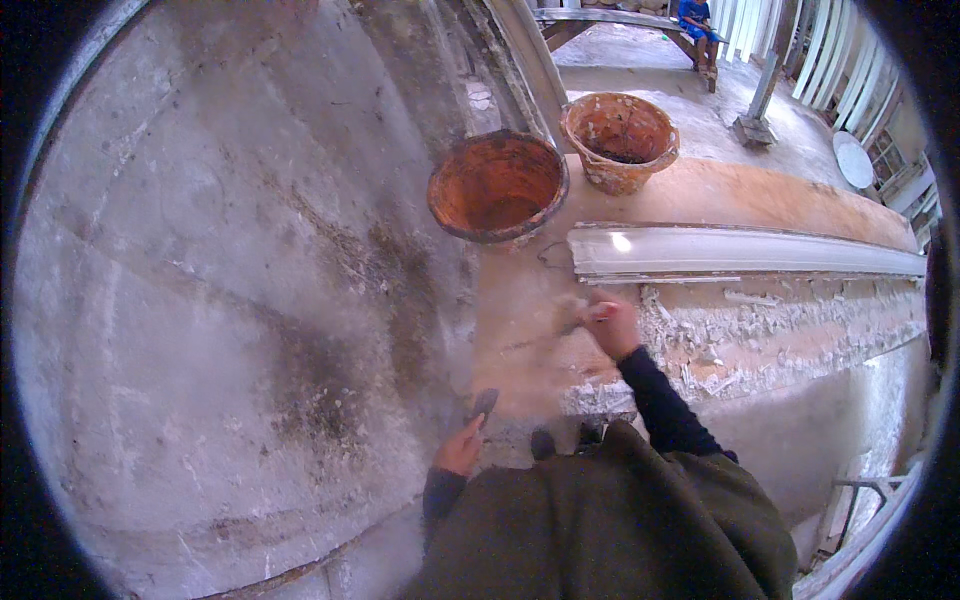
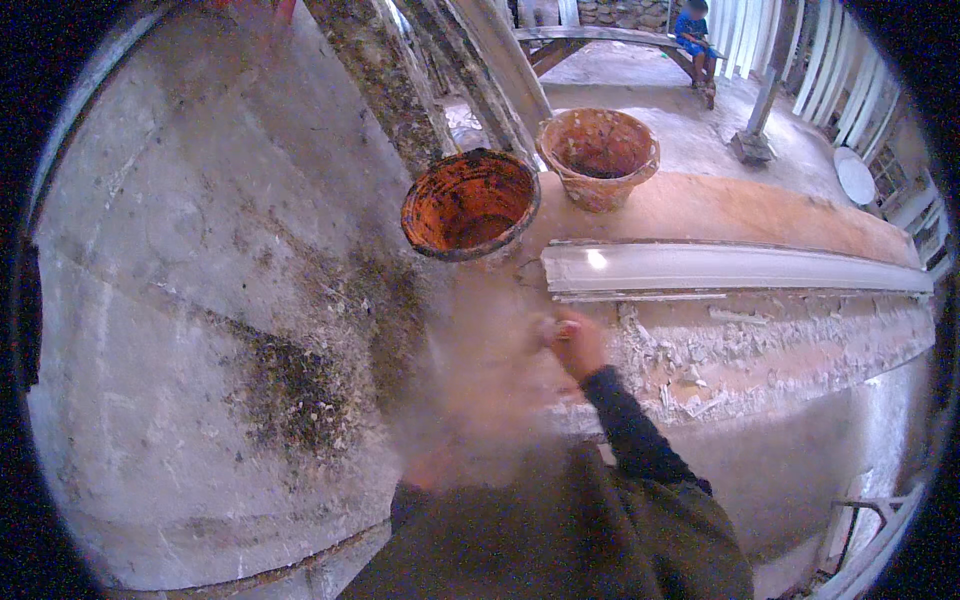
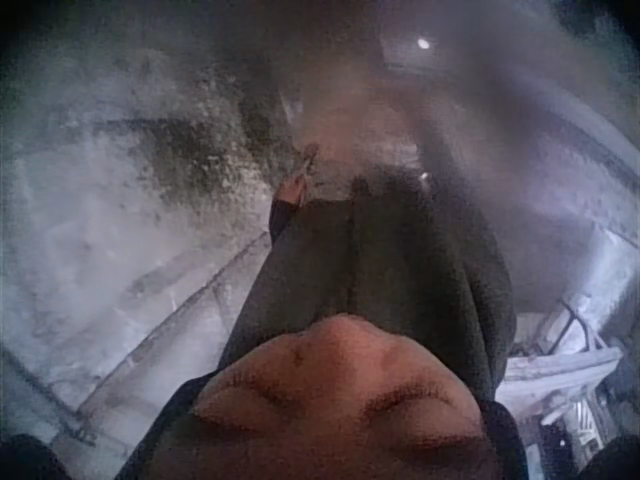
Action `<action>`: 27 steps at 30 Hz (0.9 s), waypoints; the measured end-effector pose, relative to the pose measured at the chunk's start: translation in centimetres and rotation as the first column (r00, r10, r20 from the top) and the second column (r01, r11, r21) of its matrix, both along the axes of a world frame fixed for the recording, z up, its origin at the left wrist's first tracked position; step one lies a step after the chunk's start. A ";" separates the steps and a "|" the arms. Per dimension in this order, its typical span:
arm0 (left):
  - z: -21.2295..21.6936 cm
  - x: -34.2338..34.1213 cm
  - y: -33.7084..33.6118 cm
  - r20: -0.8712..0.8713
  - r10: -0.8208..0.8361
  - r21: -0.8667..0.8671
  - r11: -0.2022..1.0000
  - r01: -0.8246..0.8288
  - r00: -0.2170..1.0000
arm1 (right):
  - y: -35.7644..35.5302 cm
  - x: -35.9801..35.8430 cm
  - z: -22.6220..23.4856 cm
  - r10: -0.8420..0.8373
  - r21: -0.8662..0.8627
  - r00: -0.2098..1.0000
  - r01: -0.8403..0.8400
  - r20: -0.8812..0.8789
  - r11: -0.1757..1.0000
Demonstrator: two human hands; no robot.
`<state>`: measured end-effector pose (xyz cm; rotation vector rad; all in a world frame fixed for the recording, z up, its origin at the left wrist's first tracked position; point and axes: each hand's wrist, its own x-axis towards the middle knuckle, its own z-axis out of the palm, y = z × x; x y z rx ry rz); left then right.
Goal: The person uses a brush and a scraper to remove debris and residue from a large flat surface in a workshop. They repeatedly scrape and sweep the material into a pile while standing over the work area.
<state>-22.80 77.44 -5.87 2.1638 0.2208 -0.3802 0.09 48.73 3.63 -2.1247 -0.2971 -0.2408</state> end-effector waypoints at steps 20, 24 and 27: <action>-4.6 7.2 -4.7 0.282 -0.068 -0.042 0.996 0.083 0.957 | -11.0 -3.3 1.4 -0.284 -0.119 0.958 0.277 -0.044 0.953; 5.0 13.8 -8.9 -0.126 -0.013 0.322 0.945 0.054 0.992 | -7.8 -5.2 2.0 -0.211 0.076 0.977 0.213 -0.030 0.974; 4.4 16.0 -9.8 -0.040 0.002 0.399 0.917 0.014 0.999 | -7.4 -6.6 2.8 -0.171 0.037 0.985 0.172 -0.019 0.984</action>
